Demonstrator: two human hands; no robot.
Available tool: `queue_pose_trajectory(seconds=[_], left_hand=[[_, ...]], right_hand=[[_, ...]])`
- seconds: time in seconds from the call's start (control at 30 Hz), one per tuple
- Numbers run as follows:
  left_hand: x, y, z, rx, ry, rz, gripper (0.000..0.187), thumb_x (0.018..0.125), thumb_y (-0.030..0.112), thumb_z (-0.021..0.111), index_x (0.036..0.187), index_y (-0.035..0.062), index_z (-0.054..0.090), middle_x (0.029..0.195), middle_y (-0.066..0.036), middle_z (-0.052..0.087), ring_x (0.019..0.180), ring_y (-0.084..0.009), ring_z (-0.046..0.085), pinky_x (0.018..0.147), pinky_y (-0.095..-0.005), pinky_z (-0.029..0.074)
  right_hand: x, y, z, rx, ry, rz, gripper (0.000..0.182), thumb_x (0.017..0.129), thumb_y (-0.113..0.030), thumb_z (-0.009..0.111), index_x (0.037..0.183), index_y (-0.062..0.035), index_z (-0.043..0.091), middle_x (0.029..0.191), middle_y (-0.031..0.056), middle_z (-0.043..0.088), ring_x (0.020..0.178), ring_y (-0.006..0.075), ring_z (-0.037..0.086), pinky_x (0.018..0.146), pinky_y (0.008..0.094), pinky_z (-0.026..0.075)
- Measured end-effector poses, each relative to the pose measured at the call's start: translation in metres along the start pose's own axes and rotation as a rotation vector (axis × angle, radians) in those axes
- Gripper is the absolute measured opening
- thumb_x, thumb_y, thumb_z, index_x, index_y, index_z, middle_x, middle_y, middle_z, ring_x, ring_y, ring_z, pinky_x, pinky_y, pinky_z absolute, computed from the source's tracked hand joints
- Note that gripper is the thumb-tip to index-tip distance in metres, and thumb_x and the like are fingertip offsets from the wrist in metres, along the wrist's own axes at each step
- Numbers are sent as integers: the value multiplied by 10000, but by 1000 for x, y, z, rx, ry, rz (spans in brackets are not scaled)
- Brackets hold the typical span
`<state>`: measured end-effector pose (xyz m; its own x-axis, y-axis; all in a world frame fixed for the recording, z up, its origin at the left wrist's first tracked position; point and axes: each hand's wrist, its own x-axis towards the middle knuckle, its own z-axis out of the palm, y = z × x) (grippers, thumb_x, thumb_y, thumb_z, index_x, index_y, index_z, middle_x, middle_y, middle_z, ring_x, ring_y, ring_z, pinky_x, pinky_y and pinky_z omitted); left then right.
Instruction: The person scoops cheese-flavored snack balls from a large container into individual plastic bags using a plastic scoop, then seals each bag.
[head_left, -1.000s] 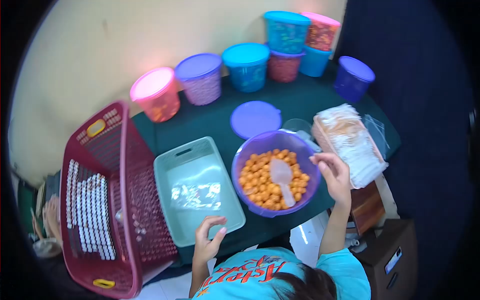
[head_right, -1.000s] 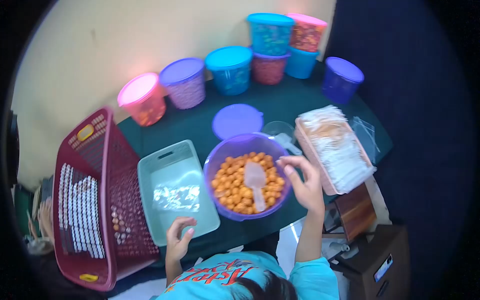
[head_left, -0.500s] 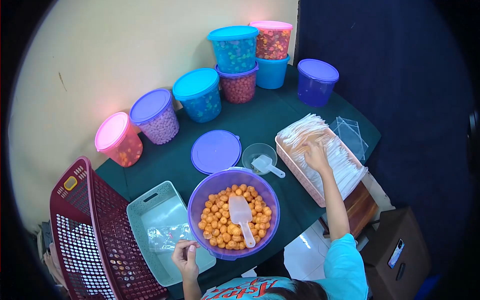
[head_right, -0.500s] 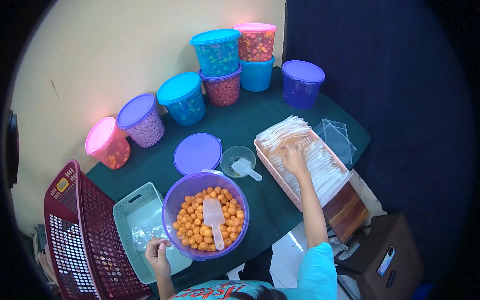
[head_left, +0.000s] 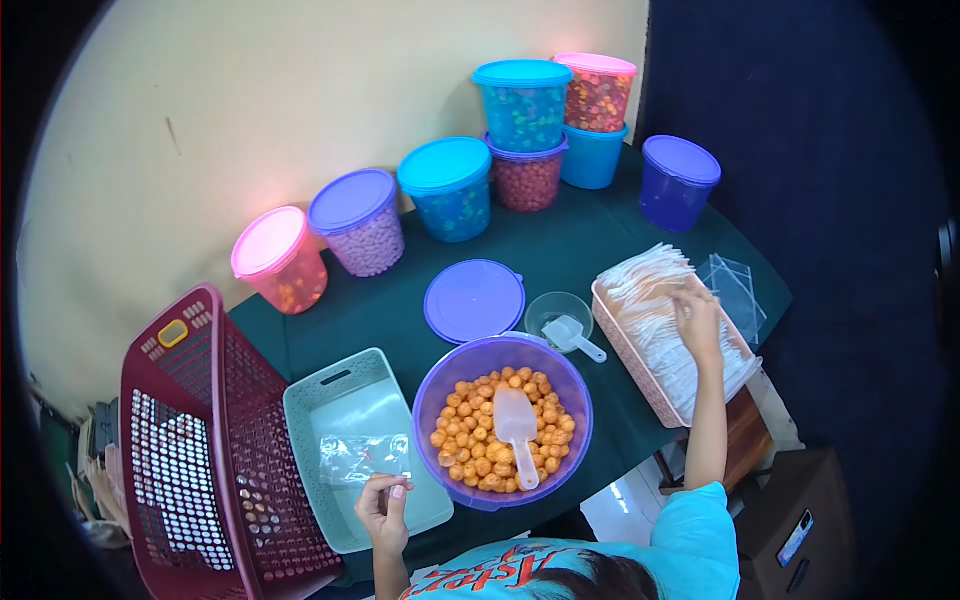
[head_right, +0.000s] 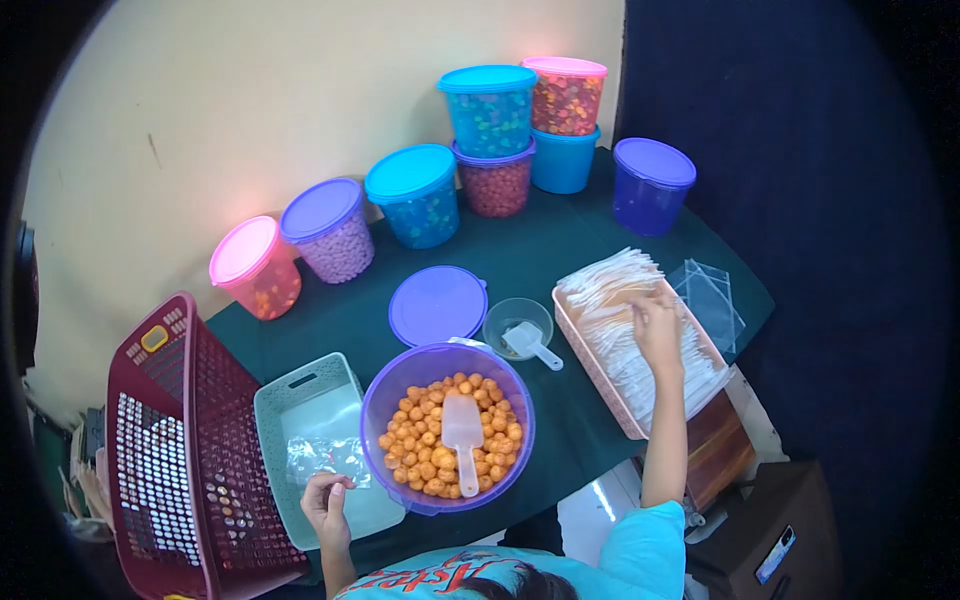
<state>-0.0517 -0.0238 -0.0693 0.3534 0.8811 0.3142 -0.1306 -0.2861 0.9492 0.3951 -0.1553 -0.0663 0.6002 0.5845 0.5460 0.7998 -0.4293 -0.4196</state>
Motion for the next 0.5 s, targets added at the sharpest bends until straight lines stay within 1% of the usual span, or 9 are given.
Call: queue_pose_trajectory(seconds=[0.07,0.1,0.17,0.2,0.27,0.3,0.37,0.43,0.5], left_hand=[[-2,4,-7,8,12,25,61,782,16,521,834,-9,541,751,-86,537,690,-136,532,633,-235,407],[-3,6,-10,11,8,44,61,782,15,521,834,-10,542,752,-86,537,693,-137,533,634,-239,408],[-7,12,-14,-2,38,45,63,782,15,520,835,-10,543,753,-87,537,696,-139,533,638,-243,409],[-8,15,-16,-18,56,45,64,782,14,519,836,-11,543,754,-88,537,700,-140,533,642,-246,410],[-11,18,-22,-21,68,68,67,782,12,518,839,-11,544,755,-89,536,704,-141,533,646,-247,410],[-12,21,-24,-34,71,83,69,782,10,516,842,-11,544,755,-90,536,707,-142,533,650,-247,410],[-15,28,-27,-32,94,75,74,784,10,511,844,-17,544,759,-94,538,713,-144,534,660,-247,411],[-16,30,-30,-114,75,105,75,785,10,507,843,-21,544,763,-98,541,714,-143,534,667,-247,412],[-18,31,-30,-128,90,107,87,793,25,495,846,-26,543,769,-108,547,717,-153,539,682,-265,421]], right_hand=[[1,-33,-29,-195,227,116,104,731,-84,581,812,-76,645,751,97,604,800,261,528,743,362,394],[0,-45,-38,-185,223,106,104,731,-84,581,812,-76,645,751,97,604,800,261,528,743,362,394],[-1,-68,-52,-154,548,31,117,784,-111,569,873,-45,607,788,80,600,711,188,537,700,326,407],[-4,-79,-56,-142,547,26,117,784,-111,569,873,-45,607,788,80,600,711,188,537,700,326,407],[-11,-104,-59,636,603,191,145,821,-116,537,916,-7,548,834,73,597,650,104,526,653,249,406],[-17,-120,-61,651,590,188,145,821,-116,537,916,-7,548,834,73,597,650,104,526,653,249,406],[-32,-149,-61,891,564,222,161,842,-120,510,931,14,505,748,59,599,650,56,522,607,186,391],[-53,-169,-51,967,507,183,151,843,-126,506,917,6,497,711,62,593,630,68,544,581,175,395],[-73,-198,-43,1162,256,225,139,847,-121,506,915,-2,483,641,28,520,538,61,498,523,175,395]])
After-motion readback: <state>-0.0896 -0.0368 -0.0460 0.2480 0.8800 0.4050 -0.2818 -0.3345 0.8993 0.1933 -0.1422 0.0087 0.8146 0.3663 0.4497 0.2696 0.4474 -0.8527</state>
